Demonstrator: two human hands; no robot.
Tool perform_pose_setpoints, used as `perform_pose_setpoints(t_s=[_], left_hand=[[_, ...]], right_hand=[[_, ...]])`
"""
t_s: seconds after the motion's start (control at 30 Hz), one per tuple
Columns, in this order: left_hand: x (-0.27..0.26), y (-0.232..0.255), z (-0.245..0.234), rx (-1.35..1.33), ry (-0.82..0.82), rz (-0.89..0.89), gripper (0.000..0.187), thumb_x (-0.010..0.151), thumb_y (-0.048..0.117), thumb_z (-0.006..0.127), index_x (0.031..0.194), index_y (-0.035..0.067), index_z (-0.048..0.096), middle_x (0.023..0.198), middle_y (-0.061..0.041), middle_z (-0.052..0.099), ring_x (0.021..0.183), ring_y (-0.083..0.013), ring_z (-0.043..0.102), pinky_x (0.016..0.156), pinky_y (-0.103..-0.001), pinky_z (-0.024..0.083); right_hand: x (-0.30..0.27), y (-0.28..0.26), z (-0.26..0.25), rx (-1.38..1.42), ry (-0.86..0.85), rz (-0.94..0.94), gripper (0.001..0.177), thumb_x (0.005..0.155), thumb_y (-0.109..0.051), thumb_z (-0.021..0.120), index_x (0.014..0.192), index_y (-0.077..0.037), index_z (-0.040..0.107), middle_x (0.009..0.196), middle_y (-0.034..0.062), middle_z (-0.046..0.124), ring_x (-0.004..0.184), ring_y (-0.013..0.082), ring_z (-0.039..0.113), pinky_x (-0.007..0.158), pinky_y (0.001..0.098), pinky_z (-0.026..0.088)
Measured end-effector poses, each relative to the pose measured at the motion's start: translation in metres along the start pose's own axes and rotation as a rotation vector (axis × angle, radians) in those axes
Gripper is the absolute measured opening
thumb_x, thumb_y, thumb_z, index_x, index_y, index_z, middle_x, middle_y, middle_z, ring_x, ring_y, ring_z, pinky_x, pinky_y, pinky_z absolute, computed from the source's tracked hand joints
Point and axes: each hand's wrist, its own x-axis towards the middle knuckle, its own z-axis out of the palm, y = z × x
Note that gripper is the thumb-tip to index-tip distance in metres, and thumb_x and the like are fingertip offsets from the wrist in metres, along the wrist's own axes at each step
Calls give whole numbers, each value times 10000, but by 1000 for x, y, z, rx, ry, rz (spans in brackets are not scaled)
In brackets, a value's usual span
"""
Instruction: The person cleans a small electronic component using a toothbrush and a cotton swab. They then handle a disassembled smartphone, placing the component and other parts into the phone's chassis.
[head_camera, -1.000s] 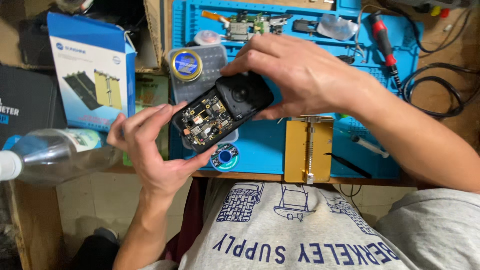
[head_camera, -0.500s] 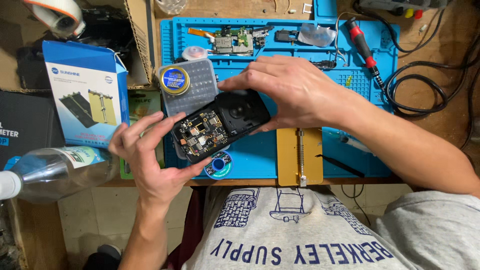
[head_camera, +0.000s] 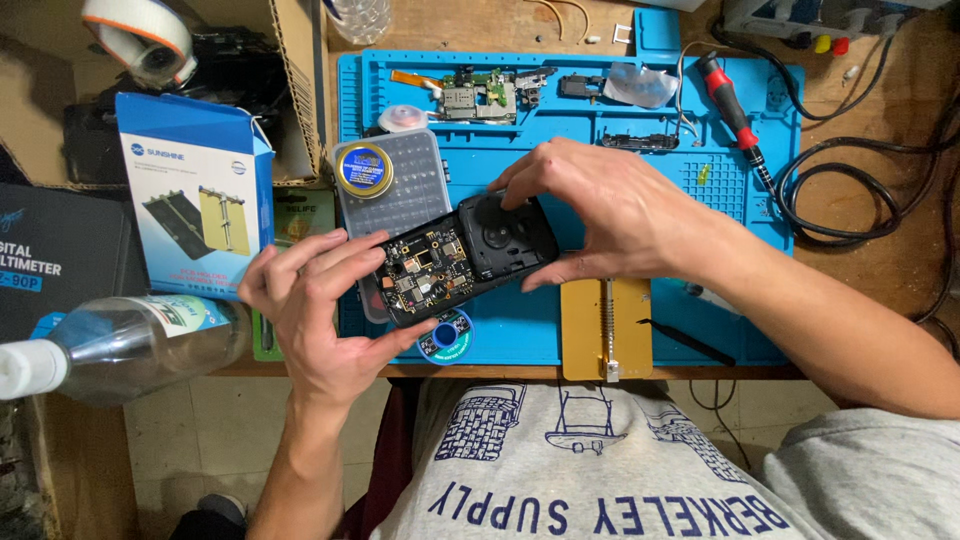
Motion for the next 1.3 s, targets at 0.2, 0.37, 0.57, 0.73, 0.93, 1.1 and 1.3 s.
perform_pose_setpoints(t_s=[0.2, 0.37, 0.57, 0.73, 0.93, 1.1, 1.3], left_hand=[[3, 1, 0, -11, 17, 12, 554, 776, 567, 713, 1080, 118, 603, 1146, -53, 708, 1123, -259, 563, 1032, -428, 252], [1, -3, -1, 17, 25, 4, 602, 777, 607, 698, 1115, 122, 584, 1156, -5, 702, 1167, -252, 563, 1027, -436, 248], [3, -3, -3, 28, 41, 33, 573, 823, 624, 603, 1132, 142, 617, 1157, -5, 694, 1192, -244, 543, 1013, -425, 279], [3, -2, -3, 29, 40, 11, 562, 830, 613, 587, 1134, 140, 597, 1161, 0, 694, 1193, -245, 547, 1014, -426, 280], [3, 0, -2, 38, 23, -12, 574, 842, 589, 576, 1175, 122, 552, 1186, -11, 691, 1221, -240, 518, 1013, -416, 261], [3, -1, -2, 40, 23, -15, 588, 840, 586, 573, 1189, 115, 539, 1187, -21, 693, 1226, -231, 508, 1012, -418, 262], [2, -1, -2, 31, 13, -5, 610, 840, 585, 581, 1208, 102, 530, 1193, -23, 695, 1240, -211, 496, 1022, -407, 253]], right_hand=[[4, -2, 1, 65, -36, 48, 667, 784, -474, 745, 1230, -71, 456, 1256, 166, 564, 1114, 326, 580, 766, 416, 516], [10, -4, 6, -64, -3, -5, 675, 808, -533, 686, 1260, -79, 475, 1239, 126, 610, 982, 303, 605, 775, 420, 480], [9, 0, 8, -163, -63, 65, 760, 728, -543, 777, 1283, -115, 482, 1206, 77, 627, 985, 300, 610, 762, 429, 477], [12, -6, 5, -232, -98, 48, 887, 687, -579, 793, 1343, -101, 435, 1251, 110, 616, 1047, 302, 622, 737, 436, 488], [14, -8, 5, -253, -58, 26, 781, 733, -510, 818, 1307, -97, 486, 1169, 104, 638, 977, 286, 620, 691, 398, 440], [16, -11, 7, -249, -23, 10, 706, 777, -496, 797, 1274, -88, 504, 1119, 99, 645, 925, 289, 622, 682, 402, 451], [10, -4, 10, -187, -49, 73, 747, 719, -485, 834, 1276, -120, 497, 1177, 72, 648, 966, 295, 616, 706, 401, 451]])
